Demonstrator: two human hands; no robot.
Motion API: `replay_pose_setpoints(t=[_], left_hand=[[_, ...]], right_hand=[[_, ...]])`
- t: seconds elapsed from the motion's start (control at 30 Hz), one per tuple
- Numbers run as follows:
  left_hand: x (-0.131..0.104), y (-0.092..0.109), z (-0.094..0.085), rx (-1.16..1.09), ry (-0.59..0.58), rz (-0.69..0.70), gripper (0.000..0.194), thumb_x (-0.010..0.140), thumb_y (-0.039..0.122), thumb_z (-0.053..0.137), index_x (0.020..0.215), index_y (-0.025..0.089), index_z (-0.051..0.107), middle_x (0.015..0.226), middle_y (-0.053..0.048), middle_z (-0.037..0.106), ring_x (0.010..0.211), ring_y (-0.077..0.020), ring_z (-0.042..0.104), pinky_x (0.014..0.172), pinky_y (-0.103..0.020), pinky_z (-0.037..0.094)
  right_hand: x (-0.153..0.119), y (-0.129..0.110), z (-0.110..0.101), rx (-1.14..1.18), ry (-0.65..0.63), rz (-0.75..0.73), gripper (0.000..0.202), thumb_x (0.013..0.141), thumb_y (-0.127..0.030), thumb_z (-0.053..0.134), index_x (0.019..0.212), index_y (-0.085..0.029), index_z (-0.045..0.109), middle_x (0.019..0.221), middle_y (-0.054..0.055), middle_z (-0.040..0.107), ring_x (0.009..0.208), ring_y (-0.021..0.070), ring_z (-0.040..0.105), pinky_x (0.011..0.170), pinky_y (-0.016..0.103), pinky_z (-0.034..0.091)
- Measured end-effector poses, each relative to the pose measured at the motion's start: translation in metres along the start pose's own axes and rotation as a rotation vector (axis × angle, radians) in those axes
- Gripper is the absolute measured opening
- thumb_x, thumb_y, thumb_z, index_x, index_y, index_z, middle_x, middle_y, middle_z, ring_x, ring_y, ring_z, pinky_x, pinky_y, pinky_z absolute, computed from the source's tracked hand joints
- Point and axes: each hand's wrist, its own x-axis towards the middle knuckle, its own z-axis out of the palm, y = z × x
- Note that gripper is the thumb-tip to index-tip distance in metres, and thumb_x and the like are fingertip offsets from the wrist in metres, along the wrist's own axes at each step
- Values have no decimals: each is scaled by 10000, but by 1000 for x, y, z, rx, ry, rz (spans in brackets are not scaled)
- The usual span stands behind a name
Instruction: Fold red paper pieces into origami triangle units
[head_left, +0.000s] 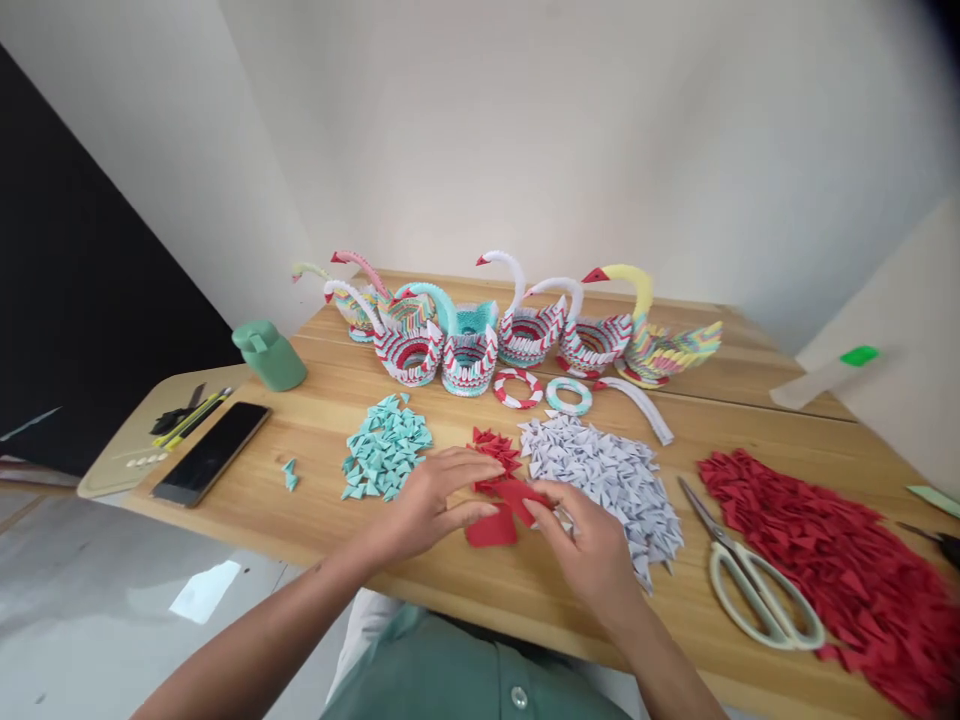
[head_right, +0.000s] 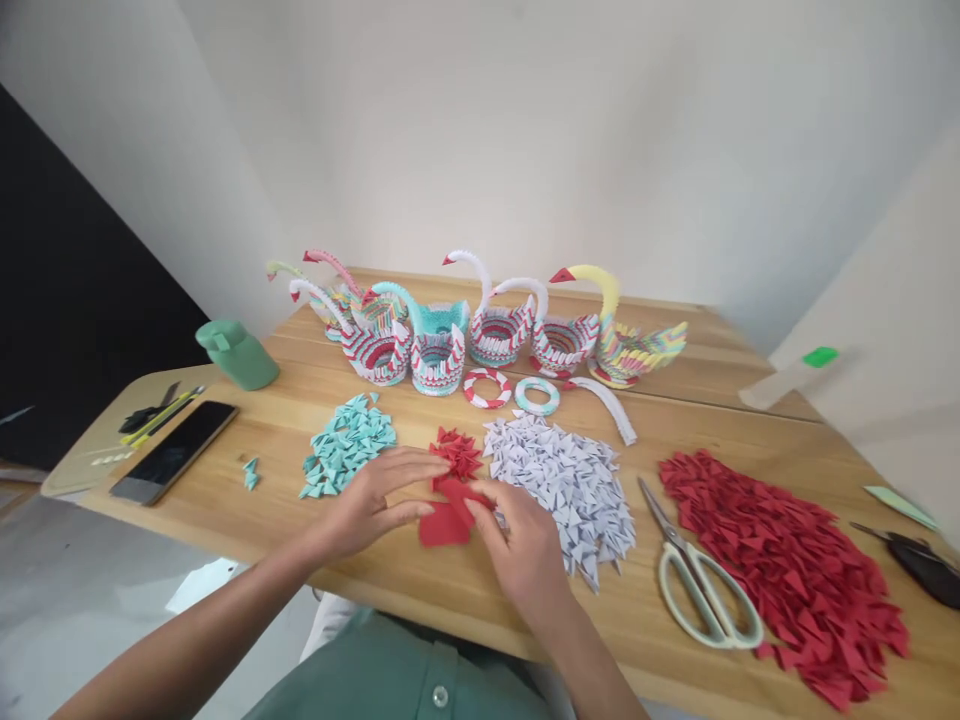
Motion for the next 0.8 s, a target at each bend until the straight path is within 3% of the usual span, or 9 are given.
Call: replay_pose_setpoints(t=[0.07, 0.17, 0.27, 0.33, 0.4, 0.47, 0.57, 0.8], left_hand=[[13, 11, 10, -179, 54, -123, 253, 815, 326, 659, 1013, 174, 701, 971, -80, 727, 922, -209, 643, 846, -302, 474], [28, 16, 26, -421, 86, -365, 159, 794, 295, 659, 798, 148, 721, 766, -44, 706, 694, -153, 612, 655, -240, 452], [37, 15, 41, -676, 112, -521, 192, 730, 320, 697, 699, 131, 682, 649, -8, 642, 582, -103, 533, 564, -208, 390], [40, 15, 50, -857, 151, -579, 246, 679, 359, 735, 673, 128, 652, 620, 10, 612, 554, -81, 502, 551, -197, 372], [42, 16, 59, -985, 208, -612, 309, 620, 399, 773, 677, 131, 633, 596, 24, 590, 531, -73, 488, 542, -197, 368], [42, 16, 66, -1052, 243, -637, 357, 586, 426, 794, 700, 129, 632, 616, 17, 601, 538, -75, 500, 541, -199, 370], [42, 12, 73, -1104, 233, -625, 381, 574, 433, 806, 712, 123, 634, 631, 6, 611, 553, -82, 514, 559, -208, 386], [32, 1, 76, -952, 235, -535, 377, 620, 465, 771, 679, 117, 640, 643, -5, 606, 577, -89, 494, 580, -214, 371]], right_hand=[[6, -5, -10, 29, -37, 107, 212, 892, -280, 563, 1093, -237, 614, 826, 18, 700, 740, 192, 683, 626, 274, 530], [7, -7, -21, 76, -73, 186, 300, 868, -276, 589, 1167, -256, 577, 755, -15, 680, 703, 173, 677, 543, 225, 508], [0, 0, -30, 108, 26, 253, 285, 888, -302, 561, 1166, -243, 559, 736, -17, 684, 646, 161, 673, 495, 210, 497], [-8, 9, -36, 73, 132, 276, 246, 925, -307, 503, 1154, -239, 559, 798, 8, 709, 690, 171, 688, 548, 231, 523], [-14, 19, -39, -13, 188, 198, 207, 929, -291, 497, 1106, -241, 593, 893, 36, 716, 794, 194, 691, 671, 278, 543], [-18, 29, -39, -68, 159, 28, 189, 918, -246, 514, 1076, -246, 618, 983, 56, 697, 893, 215, 668, 774, 324, 532], [-17, 39, -34, -92, 114, -190, 215, 904, -173, 525, 1080, -247, 624, 997, 67, 667, 930, 221, 635, 800, 347, 517], [-2, 36, -23, -4, 137, -197, 98, 866, -164, 613, 930, -235, 637, 861, 48, 660, 822, 210, 628, 726, 336, 510]])
